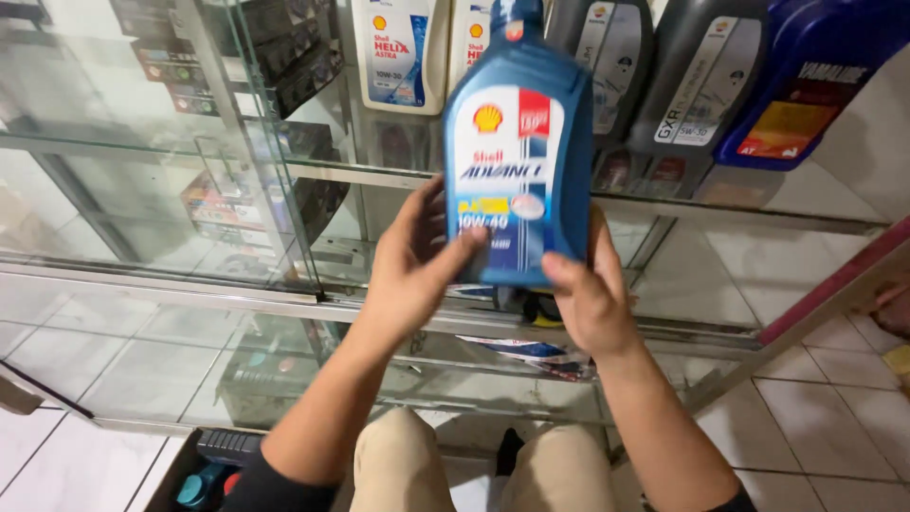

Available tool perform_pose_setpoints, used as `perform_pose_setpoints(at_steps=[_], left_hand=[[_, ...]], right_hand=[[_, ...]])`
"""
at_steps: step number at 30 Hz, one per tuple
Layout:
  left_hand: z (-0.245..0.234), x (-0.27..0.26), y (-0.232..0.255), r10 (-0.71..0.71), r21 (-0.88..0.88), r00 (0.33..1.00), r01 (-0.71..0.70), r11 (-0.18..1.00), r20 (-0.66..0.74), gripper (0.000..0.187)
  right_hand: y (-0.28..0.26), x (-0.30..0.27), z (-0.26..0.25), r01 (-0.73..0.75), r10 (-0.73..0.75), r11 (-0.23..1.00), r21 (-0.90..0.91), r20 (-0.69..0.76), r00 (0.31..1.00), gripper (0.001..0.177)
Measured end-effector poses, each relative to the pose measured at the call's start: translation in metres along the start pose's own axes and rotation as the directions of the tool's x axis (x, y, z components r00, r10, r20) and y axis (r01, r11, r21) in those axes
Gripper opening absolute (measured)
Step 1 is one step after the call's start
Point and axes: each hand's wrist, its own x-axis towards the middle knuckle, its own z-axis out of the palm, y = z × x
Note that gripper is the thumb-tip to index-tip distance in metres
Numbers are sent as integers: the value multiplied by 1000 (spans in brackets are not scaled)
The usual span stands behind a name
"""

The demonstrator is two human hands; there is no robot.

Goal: Cleaning and organizing motor oil bottles in a display case.

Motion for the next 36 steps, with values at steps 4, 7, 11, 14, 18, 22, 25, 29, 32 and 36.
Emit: perform_pose_setpoints(at_steps=[4, 7, 11, 14, 18, 22, 25, 29, 32, 36], left_hand=[[-1, 37, -4, 87, 18, 995, -86, 996, -49, 73], [-4, 66, -18, 147, 26, 984, -145, 989, -103, 76], [-17, 99, -32, 214, 185, 975, -200, 962, -57, 70], [-25, 122, -49, 227, 204, 973, -229, 952, 32, 65], [-33, 146, -75, 230, 181, 970, -240, 954, 75, 69], [-36, 159, -88, 226, 205, 973, -232, 951, 51, 70], [-37, 169, -95, 218, 230, 976, -218, 949, 26, 73], [-34, 179, -96, 171, 285, 985, -169, 943, 21, 76], [-33, 180, -97, 155, 372, 988, -151, 916, 18, 76], [-36, 189, -111, 151, 521, 983, -77, 850, -101, 74]], right_hand=[[-8, 34, 7, -32, 32, 998, 48, 2, 999, 58], [2, 64, 0, 95, -105, 980, -177, -49, 993, 53], [17, 99, -18, 218, -205, 862, -457, 78, 976, 52], [48, 121, -40, 261, -224, 792, -552, 136, 965, 61], [81, 141, -50, 349, -317, 690, -634, 170, 933, 71], [80, 141, -44, 276, -274, 609, -744, 129, 953, 71], [72, 137, -36, 265, -286, 559, -786, 117, 951, 68], [62, 135, -29, 232, -243, 510, -829, 119, 963, 72], [60, 136, -32, 210, -179, 483, -850, 139, 974, 69], [54, 134, -29, 212, -124, 492, -844, 173, 977, 65]])
